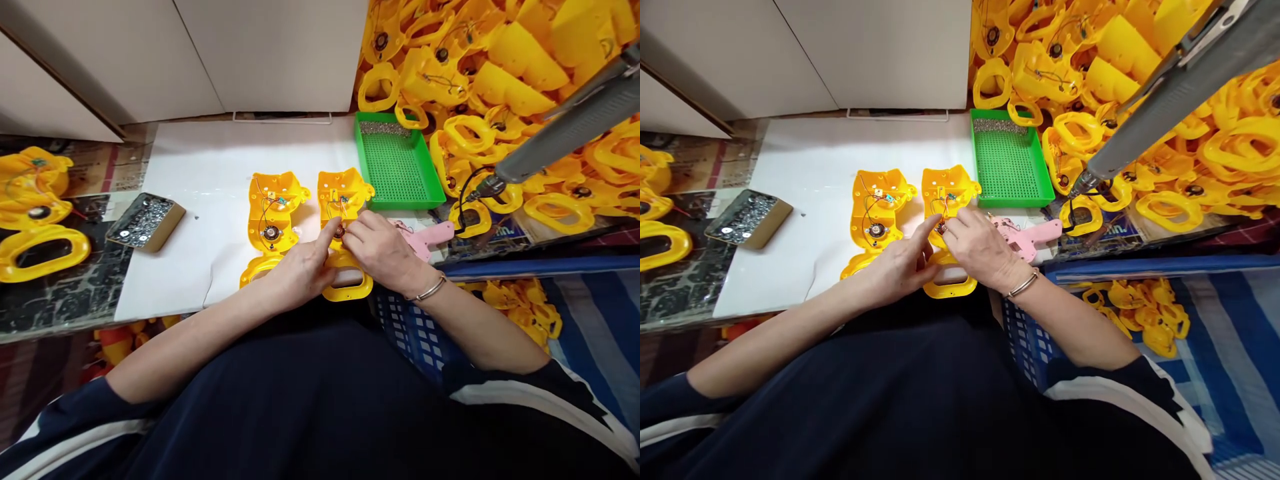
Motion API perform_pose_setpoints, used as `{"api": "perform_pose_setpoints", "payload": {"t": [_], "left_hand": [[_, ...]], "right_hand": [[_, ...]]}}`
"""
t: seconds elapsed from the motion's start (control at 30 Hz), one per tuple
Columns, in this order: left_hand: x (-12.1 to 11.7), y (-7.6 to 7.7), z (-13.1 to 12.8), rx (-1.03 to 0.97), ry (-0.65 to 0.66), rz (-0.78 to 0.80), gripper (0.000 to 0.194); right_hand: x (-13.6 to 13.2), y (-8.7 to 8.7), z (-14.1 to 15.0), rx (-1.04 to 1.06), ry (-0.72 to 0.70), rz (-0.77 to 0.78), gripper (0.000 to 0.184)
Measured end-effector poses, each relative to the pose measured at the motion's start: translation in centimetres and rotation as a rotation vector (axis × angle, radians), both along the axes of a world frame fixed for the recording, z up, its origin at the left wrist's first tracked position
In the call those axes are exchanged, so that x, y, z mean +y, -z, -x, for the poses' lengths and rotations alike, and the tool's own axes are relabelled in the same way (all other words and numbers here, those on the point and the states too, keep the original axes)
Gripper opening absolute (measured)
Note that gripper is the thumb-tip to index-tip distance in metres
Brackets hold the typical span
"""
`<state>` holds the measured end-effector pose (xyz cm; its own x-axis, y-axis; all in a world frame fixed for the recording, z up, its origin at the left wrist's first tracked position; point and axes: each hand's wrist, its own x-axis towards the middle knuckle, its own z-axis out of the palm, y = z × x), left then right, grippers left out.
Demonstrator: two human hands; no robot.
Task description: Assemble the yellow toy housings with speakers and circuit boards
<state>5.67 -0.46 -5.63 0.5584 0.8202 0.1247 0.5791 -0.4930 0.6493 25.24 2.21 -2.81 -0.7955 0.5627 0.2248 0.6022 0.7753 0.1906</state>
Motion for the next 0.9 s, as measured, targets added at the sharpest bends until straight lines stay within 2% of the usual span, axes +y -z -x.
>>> {"api": "perform_pose_setpoints", "payload": {"t": [0.1,0.17,0.33,0.4,0.57,0.73,0.9], "left_hand": [[0.2,0.6,0.0,-0.037,0.013,0.001,0.085],[0.3,0.8,0.0,-0.060,0.012,0.013,0.087],[0.5,0.4,0.2,-0.121,0.045,0.127,0.089],[0.6,0.2,0.3,-0.134,0.058,0.170,0.091],[0.7,0.1,0.4,-0.167,0.064,0.183,0.093],[0.6,0.0,0.0,-0.176,0.052,0.202,0.096],[0.7,0.0,-0.1,-0.177,0.018,0.198,0.098]], "right_hand": [[-0.4,0.0,0.7,-0.081,-0.031,-0.053,0.034],[-0.3,0.4,0.6,-0.045,-0.029,-0.052,0.034],[0.3,2.4,-1.2,0.312,-0.062,0.073,0.027],[0.4,2.8,-2.0,0.369,-0.111,0.103,0.023],[-1.0,1.9,-2.0,0.131,-0.180,0.024,0.029],[-3.8,0.7,0.7,-0.176,0.015,-0.158,0.032],[-3.5,0.6,1.1,-0.203,-0.046,-0.125,0.029]]}}
